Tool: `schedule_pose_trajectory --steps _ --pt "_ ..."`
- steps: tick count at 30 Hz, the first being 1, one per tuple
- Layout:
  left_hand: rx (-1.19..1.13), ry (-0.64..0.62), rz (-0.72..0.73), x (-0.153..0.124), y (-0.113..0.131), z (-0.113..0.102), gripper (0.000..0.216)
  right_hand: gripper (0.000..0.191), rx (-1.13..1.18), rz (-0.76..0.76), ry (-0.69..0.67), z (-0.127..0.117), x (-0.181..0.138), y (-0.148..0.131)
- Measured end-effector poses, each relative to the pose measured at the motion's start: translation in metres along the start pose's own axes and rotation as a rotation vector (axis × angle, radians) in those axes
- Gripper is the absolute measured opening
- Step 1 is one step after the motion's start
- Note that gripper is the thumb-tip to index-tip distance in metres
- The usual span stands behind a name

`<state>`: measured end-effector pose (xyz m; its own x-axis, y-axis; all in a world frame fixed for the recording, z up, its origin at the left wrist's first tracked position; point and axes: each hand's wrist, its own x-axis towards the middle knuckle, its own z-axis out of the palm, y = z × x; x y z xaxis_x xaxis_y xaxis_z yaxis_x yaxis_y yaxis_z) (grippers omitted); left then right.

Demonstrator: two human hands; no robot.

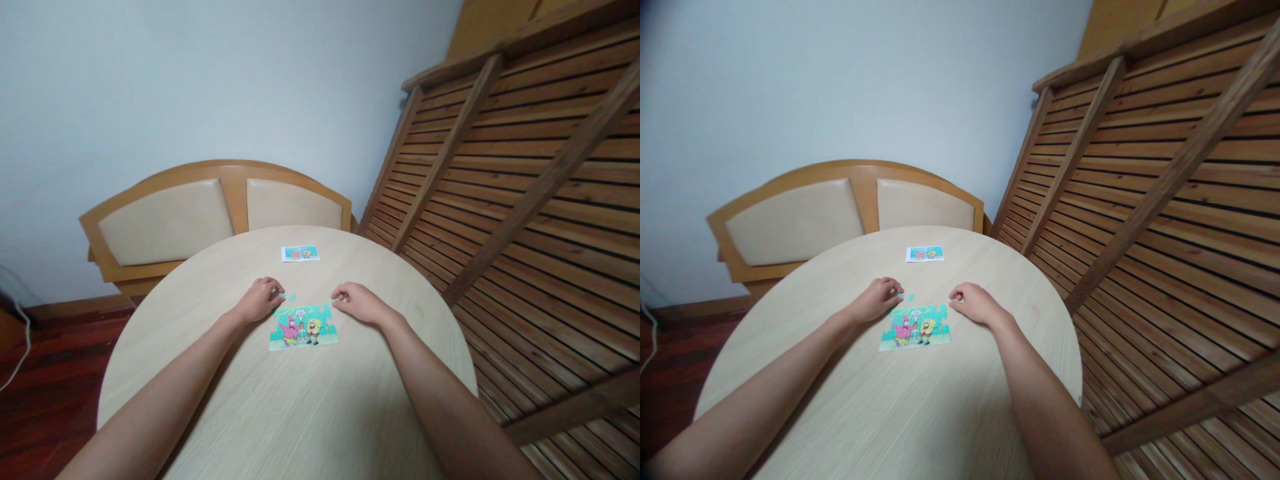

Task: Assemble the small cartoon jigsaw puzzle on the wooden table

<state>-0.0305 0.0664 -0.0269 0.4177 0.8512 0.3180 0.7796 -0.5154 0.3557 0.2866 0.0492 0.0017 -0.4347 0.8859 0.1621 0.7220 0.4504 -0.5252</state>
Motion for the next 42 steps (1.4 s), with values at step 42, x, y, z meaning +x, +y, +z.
schedule_pose_trajectory --steps 42 --pt "-0.273 0.064 0.036 -0.007 0.078 -0.001 0.011 0.031 0.312 -0.235 0.047 0.022 0.003 -0.05"
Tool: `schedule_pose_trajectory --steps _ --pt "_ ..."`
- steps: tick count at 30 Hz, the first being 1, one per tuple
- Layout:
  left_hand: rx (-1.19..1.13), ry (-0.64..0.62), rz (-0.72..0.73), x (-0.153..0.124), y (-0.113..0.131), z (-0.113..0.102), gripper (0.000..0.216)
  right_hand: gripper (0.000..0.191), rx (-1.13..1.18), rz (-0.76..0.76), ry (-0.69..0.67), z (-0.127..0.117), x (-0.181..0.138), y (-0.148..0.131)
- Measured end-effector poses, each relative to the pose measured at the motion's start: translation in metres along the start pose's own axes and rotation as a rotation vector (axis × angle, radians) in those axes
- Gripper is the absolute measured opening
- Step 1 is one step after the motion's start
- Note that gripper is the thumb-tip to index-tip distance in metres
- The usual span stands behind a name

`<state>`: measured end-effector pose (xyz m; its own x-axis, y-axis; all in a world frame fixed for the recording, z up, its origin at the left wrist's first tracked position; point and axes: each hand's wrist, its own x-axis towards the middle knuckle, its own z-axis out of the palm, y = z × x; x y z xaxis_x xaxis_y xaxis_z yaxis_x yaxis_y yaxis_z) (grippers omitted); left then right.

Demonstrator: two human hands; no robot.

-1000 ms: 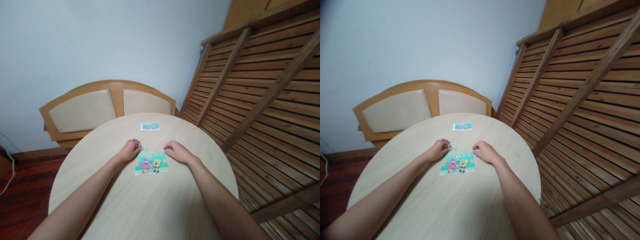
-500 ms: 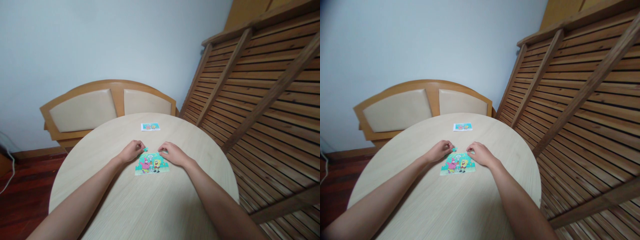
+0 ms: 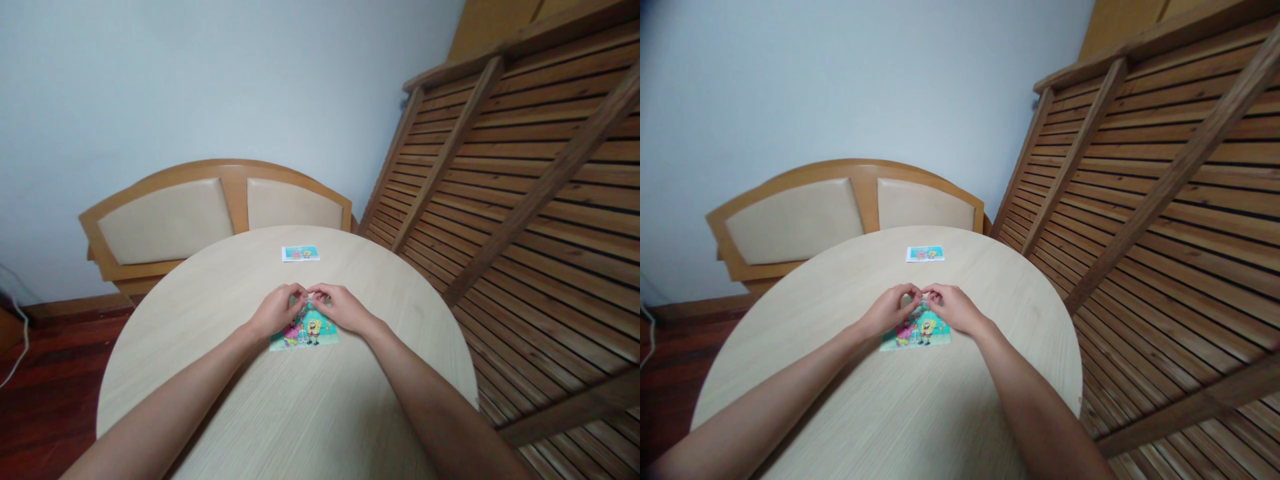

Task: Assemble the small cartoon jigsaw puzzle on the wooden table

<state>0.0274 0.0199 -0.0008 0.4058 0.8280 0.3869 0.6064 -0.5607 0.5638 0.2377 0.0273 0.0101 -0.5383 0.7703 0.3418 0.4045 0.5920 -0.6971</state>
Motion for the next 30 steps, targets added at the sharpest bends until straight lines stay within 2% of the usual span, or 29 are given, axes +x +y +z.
schedule_pose_trajectory --steps 3,7,9,13,18,30 --pt "0.019 -0.066 0.047 -0.004 0.007 -0.002 0.015 0.029 -0.072 0.011 -0.028 -0.01 -0.002 0.008" --pt "0.033 -0.288 0.326 -0.01 0.018 -0.004 0.034 0.025 -0.042 0.111 -0.042 -0.026 -0.006 0.022" --pt "0.063 -0.361 0.413 -0.012 0.019 -0.005 0.037 0.022 0.025 0.17 -0.064 -0.032 -0.009 0.028" --pt "0.112 -0.371 0.398 -0.012 0.013 -0.005 0.036 0.024 0.098 0.236 -0.17 -0.038 -0.012 0.032" --pt "0.122 -0.364 0.387 -0.011 0.008 -0.006 0.038 0.028 0.154 0.294 -0.255 -0.034 -0.012 0.031" --pt "0.124 -0.361 0.386 -0.011 0.01 -0.006 0.037 0.023 0.119 0.285 -0.243 -0.028 -0.011 0.03"
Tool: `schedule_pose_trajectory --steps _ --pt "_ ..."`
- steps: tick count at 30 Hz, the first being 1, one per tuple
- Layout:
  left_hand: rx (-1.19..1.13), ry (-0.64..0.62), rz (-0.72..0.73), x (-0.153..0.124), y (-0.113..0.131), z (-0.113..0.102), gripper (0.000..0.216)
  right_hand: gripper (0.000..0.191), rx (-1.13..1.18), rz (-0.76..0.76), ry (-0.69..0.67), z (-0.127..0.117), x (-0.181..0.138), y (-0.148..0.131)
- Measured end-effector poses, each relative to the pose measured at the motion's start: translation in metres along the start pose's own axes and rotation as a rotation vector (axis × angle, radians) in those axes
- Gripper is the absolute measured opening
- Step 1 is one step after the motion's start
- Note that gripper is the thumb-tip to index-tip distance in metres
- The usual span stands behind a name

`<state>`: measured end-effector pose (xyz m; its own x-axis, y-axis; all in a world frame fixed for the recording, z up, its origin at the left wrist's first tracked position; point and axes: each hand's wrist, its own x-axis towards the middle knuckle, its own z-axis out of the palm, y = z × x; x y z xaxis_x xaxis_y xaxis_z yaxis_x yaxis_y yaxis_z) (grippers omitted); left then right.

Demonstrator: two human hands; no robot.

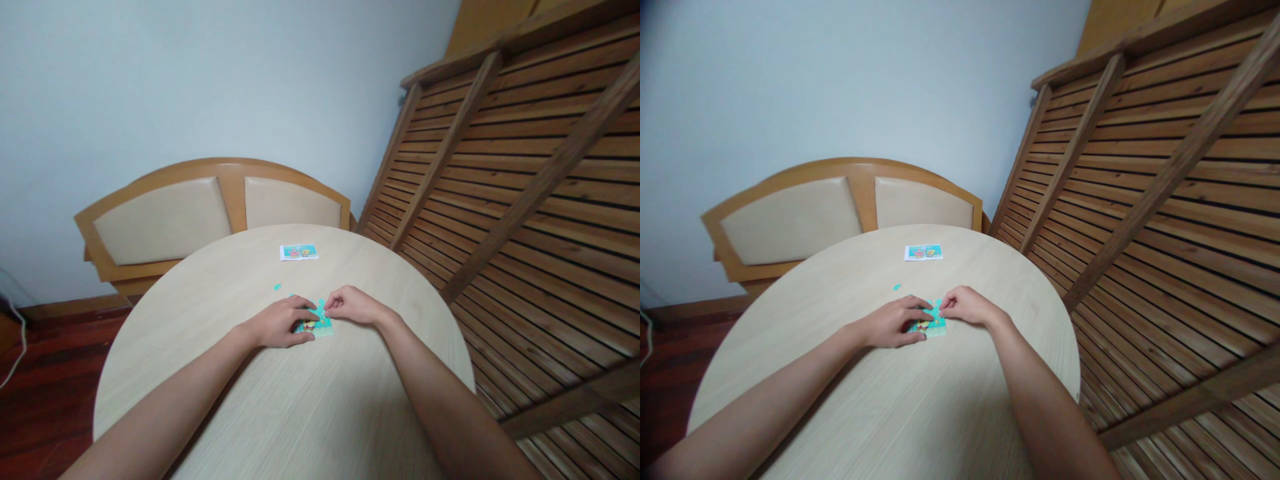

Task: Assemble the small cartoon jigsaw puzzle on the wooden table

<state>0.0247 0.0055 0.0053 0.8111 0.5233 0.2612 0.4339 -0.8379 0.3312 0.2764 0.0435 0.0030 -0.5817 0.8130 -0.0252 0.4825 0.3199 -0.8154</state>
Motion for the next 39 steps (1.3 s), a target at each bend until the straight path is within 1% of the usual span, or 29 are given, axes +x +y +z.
schedule_pose_trajectory --steps 9,21,25,28,32,34,36,39 --pt "0.03 -0.016 -0.004 0.0 0.0 0.0 0.038 0.016 -0.055 -0.007 0.026 0.001 0.001 0.001" --pt "0.041 -0.005 0.006 0.001 0.0 0.0 0.037 0.013 -0.137 -0.025 0.041 0.002 -0.001 -0.002" --pt "0.068 0.006 0.021 0.002 0.001 0.003 0.046 0.014 -0.191 -0.033 0.054 0.0 -0.002 -0.003" --pt "0.121 0.009 0.021 0.003 0.003 0.006 0.053 0.016 -0.253 -0.036 0.126 -0.005 -0.003 -0.002" --pt "0.175 0.006 0.007 0.003 0.006 0.009 0.052 0.019 -0.367 -0.017 0.272 -0.012 -0.004 0.003" --pt "0.185 -0.001 0.001 0.004 0.007 0.01 0.052 0.022 -0.415 -0.005 0.32 -0.014 -0.004 0.007" --pt "0.193 -0.01 0.0 0.004 0.008 0.01 0.052 0.026 -0.448 0.001 0.339 -0.014 -0.003 0.01" --pt "0.201 -0.025 0.003 0.004 0.008 0.009 0.053 0.027 -0.47 -0.004 0.324 -0.013 -0.002 0.013"
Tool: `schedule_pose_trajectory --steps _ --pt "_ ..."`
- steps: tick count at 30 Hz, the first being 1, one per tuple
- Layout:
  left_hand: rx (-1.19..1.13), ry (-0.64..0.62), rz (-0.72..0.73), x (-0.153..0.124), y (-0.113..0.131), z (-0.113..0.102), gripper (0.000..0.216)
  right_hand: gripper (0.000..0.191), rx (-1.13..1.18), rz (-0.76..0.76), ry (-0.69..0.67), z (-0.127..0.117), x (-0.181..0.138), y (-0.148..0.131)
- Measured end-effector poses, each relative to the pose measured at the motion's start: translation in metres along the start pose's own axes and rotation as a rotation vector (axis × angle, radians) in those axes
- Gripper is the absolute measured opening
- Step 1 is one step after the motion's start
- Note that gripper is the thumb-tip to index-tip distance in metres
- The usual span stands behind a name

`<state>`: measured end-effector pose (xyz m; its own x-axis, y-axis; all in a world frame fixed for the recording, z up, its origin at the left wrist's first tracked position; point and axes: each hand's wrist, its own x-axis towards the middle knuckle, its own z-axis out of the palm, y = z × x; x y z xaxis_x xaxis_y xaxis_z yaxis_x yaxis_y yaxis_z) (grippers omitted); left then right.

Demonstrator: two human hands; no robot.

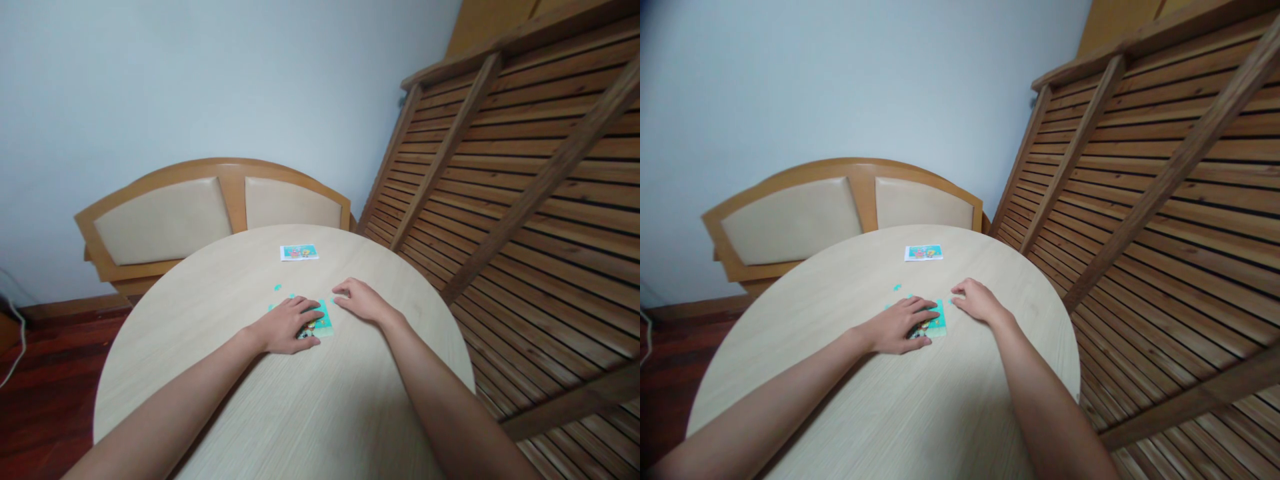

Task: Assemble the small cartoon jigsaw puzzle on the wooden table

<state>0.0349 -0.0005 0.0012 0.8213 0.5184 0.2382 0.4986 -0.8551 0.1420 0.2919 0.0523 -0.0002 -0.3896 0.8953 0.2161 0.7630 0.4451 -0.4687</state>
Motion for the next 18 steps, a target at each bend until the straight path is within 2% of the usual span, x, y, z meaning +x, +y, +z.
schedule_pose_trajectory --steps 6,11,15,18 --pt "-0.011 -0.014 0.03 0.0 0.002 -0.002 0.053 0.017 0.003 -0.007 -0.028 0.001 0.0 -0.003" --pt "-0.049 -0.009 0.055 -0.001 0.001 -0.004 0.047 0.016 0.025 0.046 -0.049 0.0 -0.001 -0.006" --pt "-0.1 0.034 0.014 -0.003 -0.007 -0.009 0.031 0.018 0.064 0.089 -0.065 0.0 -0.001 -0.008" --pt "-0.087 0.063 -0.036 -0.007 -0.016 -0.013 0.027 0.02 0.111 0.105 -0.085 0.002 -0.001 -0.01"
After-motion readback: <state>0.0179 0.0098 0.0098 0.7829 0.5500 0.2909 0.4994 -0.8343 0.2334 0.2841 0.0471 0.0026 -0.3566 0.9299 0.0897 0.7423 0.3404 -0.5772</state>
